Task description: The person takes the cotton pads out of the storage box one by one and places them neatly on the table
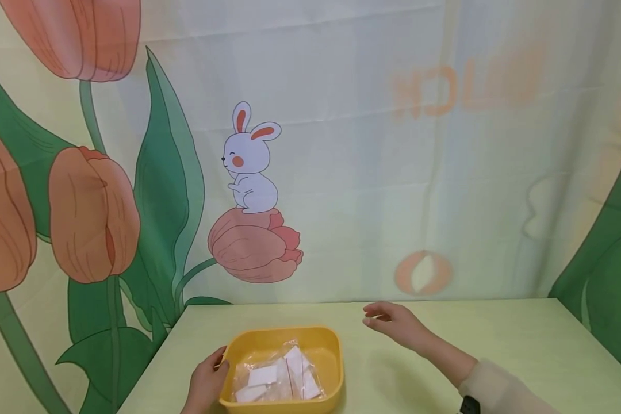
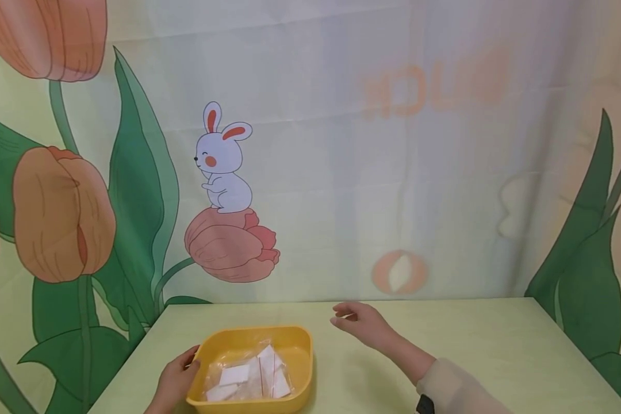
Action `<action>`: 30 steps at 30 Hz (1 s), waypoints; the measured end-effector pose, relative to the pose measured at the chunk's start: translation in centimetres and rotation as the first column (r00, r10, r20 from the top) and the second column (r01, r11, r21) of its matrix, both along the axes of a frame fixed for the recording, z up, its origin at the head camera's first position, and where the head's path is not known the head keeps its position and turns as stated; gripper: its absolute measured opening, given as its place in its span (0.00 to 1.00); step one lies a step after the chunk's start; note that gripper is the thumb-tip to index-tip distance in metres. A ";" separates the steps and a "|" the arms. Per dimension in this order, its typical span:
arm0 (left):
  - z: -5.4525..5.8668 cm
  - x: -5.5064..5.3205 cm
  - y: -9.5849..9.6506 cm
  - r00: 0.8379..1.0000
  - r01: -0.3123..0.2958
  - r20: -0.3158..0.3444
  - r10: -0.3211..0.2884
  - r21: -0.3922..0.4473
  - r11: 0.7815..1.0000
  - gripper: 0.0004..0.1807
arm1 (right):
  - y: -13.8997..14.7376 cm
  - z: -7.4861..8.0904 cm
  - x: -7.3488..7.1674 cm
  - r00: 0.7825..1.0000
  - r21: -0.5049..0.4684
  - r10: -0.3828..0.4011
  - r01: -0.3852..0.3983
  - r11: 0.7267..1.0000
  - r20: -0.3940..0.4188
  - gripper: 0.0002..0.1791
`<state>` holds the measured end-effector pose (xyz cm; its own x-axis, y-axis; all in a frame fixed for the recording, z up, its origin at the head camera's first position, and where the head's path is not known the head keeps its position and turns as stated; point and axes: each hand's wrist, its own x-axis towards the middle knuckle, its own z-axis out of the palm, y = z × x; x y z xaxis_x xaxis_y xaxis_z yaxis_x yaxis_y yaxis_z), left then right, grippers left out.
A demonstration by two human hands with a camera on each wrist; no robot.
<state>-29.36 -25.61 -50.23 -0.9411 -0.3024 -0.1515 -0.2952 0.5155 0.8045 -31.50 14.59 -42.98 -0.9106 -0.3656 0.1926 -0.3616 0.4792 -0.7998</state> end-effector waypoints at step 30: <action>0.1 -0.1 0.3 1.000 -0.008 -0.025 0.007 -0.017 1.000 0.27 | -8.2 3.0 -2.6 0.930 0.020 0.113 -0.128 0.992 0.348 0.21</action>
